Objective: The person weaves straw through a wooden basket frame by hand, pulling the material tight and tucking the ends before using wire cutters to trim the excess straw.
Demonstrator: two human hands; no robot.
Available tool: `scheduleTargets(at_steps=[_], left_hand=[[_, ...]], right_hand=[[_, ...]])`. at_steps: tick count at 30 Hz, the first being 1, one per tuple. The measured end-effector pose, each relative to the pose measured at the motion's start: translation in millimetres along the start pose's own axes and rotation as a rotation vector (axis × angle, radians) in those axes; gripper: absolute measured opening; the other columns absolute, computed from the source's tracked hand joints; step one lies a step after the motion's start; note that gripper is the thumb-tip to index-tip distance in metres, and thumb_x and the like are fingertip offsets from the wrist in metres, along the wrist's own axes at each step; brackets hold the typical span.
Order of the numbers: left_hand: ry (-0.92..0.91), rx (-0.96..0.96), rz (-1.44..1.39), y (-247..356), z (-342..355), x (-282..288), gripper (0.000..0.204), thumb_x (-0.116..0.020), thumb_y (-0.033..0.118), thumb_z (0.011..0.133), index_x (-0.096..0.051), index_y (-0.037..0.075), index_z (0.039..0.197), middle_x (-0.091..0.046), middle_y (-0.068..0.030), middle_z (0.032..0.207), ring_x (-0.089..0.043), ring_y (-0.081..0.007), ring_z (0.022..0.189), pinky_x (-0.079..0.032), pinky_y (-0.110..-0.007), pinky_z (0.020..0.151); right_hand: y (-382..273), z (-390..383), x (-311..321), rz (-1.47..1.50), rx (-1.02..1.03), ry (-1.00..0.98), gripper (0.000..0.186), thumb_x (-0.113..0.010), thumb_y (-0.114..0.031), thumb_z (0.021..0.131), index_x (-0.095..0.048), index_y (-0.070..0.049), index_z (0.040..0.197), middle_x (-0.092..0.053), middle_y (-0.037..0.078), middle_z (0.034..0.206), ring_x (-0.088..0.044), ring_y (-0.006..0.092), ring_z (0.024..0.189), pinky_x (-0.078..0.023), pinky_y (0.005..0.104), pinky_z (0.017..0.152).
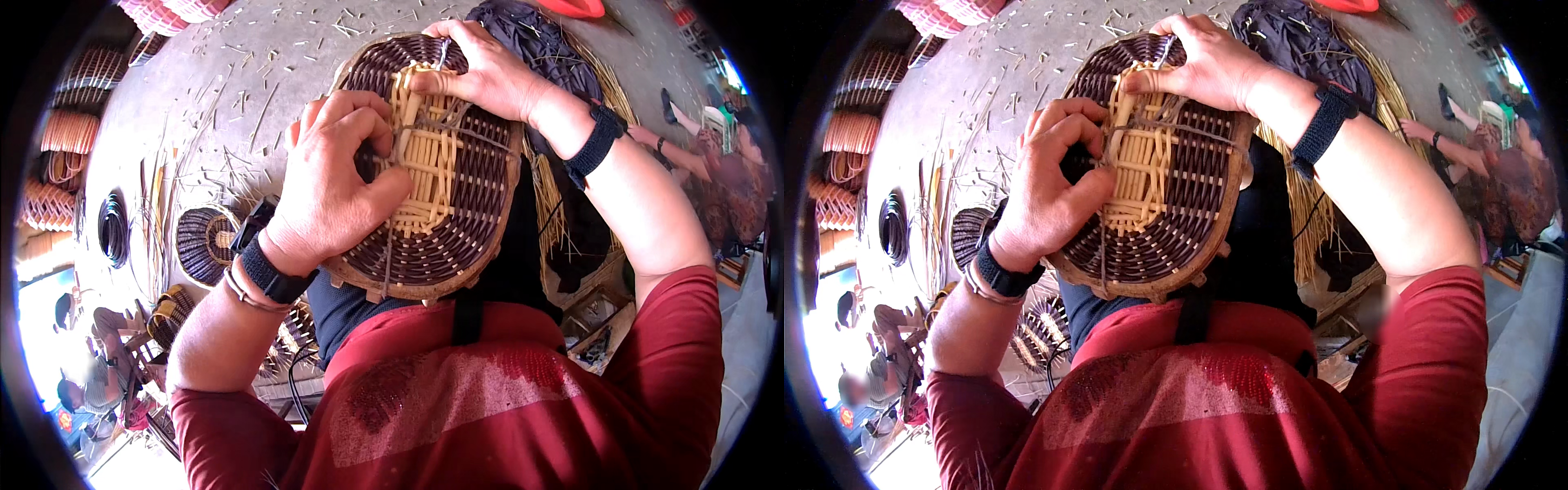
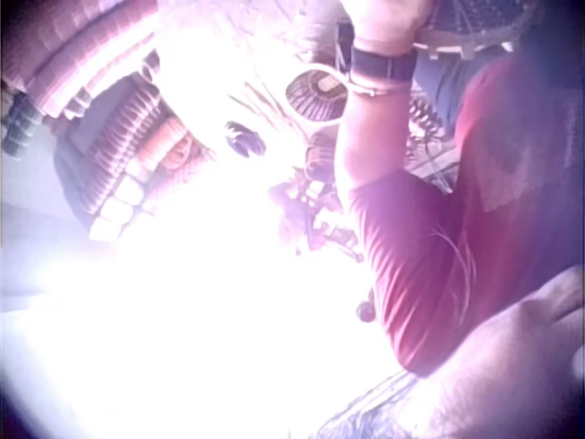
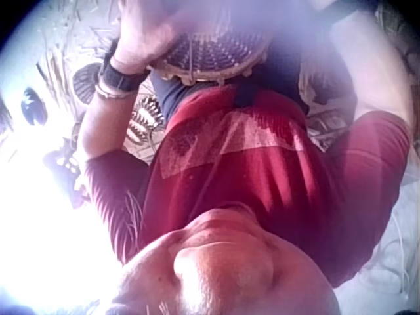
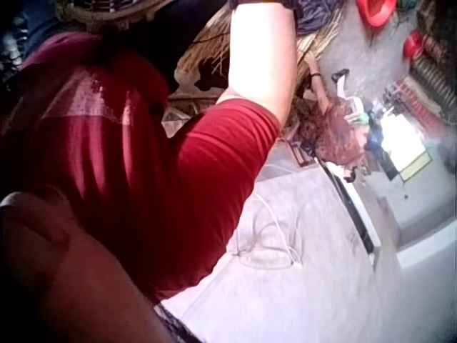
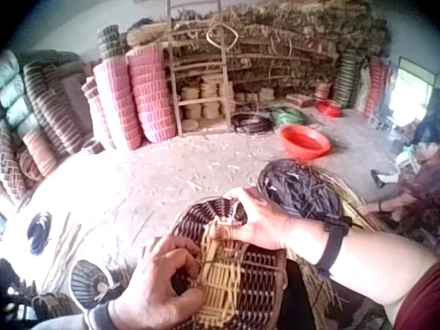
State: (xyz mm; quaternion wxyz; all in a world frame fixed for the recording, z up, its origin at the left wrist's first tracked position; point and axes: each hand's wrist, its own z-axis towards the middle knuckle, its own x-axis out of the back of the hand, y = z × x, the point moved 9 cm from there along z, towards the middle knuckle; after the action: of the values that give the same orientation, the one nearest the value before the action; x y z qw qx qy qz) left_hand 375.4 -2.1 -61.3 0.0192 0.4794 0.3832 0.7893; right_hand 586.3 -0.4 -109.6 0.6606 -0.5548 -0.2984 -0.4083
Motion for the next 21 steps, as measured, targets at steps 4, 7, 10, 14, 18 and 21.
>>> scheduleTargets(at_steps=[4, 7, 10, 14, 18, 21], left_hand=[[0.035, 0.014, 0.023, 2.9, 0.5, 0.1, 0.025, -0.077, 0.016, 0.073, -0.063, 0.005, 0.090, -0.061, -0.0161, 0.129, -0.057, -0.0357, 0.119, -0.042, -0.046, 0.108], [0.069, 0.011, 0.099, 4.0, -1.6, 2.3, 0.028, -0.081, 0.016, 0.075, -0.063, 0.003, 0.092, -0.058, -0.0203, 0.134, -0.057, -0.0366, 0.123, -0.044, -0.045, 0.109], [0.090, 0.003, 0.096, 3.3, -5.4, 5.7, 0.028, -0.084, 0.018, 0.078, -0.065, 0.002, 0.090, -0.059, -0.0196, 0.133, -0.059, -0.0336, 0.121, -0.047, -0.043, 0.106], [0.111, -0.057, 0.039, 1.5, -8.9, 9.6, 0.021, -0.082, 0.014, 0.081, -0.067, 0.002, 0.089, -0.060, -0.0185, 0.134, -0.063, -0.0302, 0.115, -0.050, -0.039, 0.099], [0.095, -0.084, 0.003, -2.3, -7.1, 7.2, 0.020, -0.082, 0.013, 0.081, -0.068, 0.001, 0.089, -0.062, -0.0182, 0.134, -0.064, -0.0279, 0.113, -0.051, -0.038, 0.098], [0.071, -0.069, -0.044, -3.9, -5.8, 5.7, 0.020, -0.082, 0.013, 0.081, -0.068, 0.000, 0.088, -0.063, -0.0179, 0.134, -0.065, -0.0262, 0.111, -0.052, -0.037, 0.096]], right_hand=[[1.8, 2.8, -1.7, 0.003, -0.008, -0.012, 0.117, -0.066, -0.091, 0.078, -0.048, -0.005, 0.154, -0.052, 0.024, 0.152, -0.050, 0.0370, 0.146, -0.042, 0.0455, 0.122], [-1.9, 10.0, 1.2, 0.000, -0.068, -0.056, 0.127, -0.062, -0.099, 0.071, -0.048, -0.006, 0.156, -0.050, 0.025, 0.155, -0.049, 0.0387, 0.148, -0.042, 0.0471, 0.123], [1.9, 9.7, -2.9, 0.133, -0.011, -0.105, 0.128, -0.061, -0.100, 0.072, -0.046, -0.004, 0.157, -0.049, 0.025, 0.157, -0.047, 0.0394, 0.150, -0.040, 0.0475, 0.125], [-0.3, 10.3, -1.9, 0.187, 0.025, -0.129, 0.129, -0.065, -0.097, 0.071, -0.046, -0.003, 0.157, -0.048, 0.026, 0.157, -0.045, 0.0398, 0.150, -0.039, 0.0476, 0.125], [1.3, 8.6, -4.6, 0.148, -0.033, -0.146, 0.120, -0.071, -0.088, 0.077, -0.042, -0.005, 0.158, -0.046, 0.023, 0.159, -0.042, 0.0373, 0.153, -0.034, 0.0470, 0.127], [1.7, 9.8, -3.8, 0.131, -0.077, -0.174, 0.121, -0.076, -0.086, 0.075, -0.041, -0.005, 0.157, -0.046, 0.024, 0.159, -0.042, 0.0367, 0.152, -0.035, 0.0468, 0.126]])
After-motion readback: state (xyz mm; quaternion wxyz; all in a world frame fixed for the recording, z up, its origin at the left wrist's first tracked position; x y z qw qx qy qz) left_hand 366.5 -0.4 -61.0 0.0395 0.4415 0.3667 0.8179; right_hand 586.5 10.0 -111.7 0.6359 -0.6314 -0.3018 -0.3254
